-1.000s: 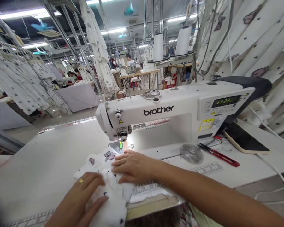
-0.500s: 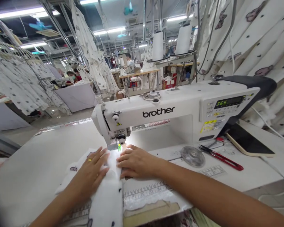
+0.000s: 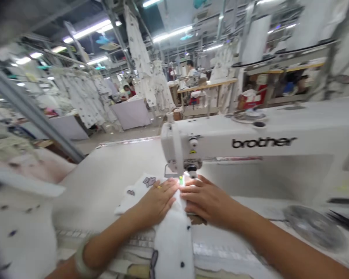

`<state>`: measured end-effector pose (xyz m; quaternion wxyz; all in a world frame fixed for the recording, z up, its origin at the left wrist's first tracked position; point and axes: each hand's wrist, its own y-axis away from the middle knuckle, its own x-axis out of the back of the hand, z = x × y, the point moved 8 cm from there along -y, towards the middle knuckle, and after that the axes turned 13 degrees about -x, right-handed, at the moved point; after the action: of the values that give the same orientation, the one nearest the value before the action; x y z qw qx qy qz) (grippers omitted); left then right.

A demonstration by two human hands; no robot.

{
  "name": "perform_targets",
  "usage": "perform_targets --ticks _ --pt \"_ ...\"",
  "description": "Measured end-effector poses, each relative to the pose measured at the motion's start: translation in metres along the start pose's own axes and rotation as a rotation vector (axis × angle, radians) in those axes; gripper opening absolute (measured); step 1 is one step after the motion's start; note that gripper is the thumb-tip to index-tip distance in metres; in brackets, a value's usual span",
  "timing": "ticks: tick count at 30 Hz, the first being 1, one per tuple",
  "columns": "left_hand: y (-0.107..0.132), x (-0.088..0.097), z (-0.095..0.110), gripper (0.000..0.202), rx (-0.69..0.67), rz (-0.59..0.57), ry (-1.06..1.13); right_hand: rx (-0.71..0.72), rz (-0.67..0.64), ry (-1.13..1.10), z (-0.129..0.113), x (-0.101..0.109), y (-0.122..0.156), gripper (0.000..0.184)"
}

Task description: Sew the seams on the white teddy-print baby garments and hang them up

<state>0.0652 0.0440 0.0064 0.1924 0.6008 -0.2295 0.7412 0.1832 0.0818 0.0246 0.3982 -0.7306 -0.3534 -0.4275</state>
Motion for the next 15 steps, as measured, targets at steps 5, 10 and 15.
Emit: perform_targets --ticks 5,10,15 --pt "0.010 0.028 -0.007 0.042 0.038 0.063 -0.075 0.060 0.008 0.050 0.011 -0.010 0.000 0.042" --pt "0.097 0.117 0.007 0.050 0.172 0.582 -0.527 0.066 0.033 0.067 0.014 -0.010 0.004 0.041" --pt "0.283 0.172 0.038 0.090 0.774 1.052 -1.086 0.091 0.030 0.115 0.011 -0.009 0.004 0.037"
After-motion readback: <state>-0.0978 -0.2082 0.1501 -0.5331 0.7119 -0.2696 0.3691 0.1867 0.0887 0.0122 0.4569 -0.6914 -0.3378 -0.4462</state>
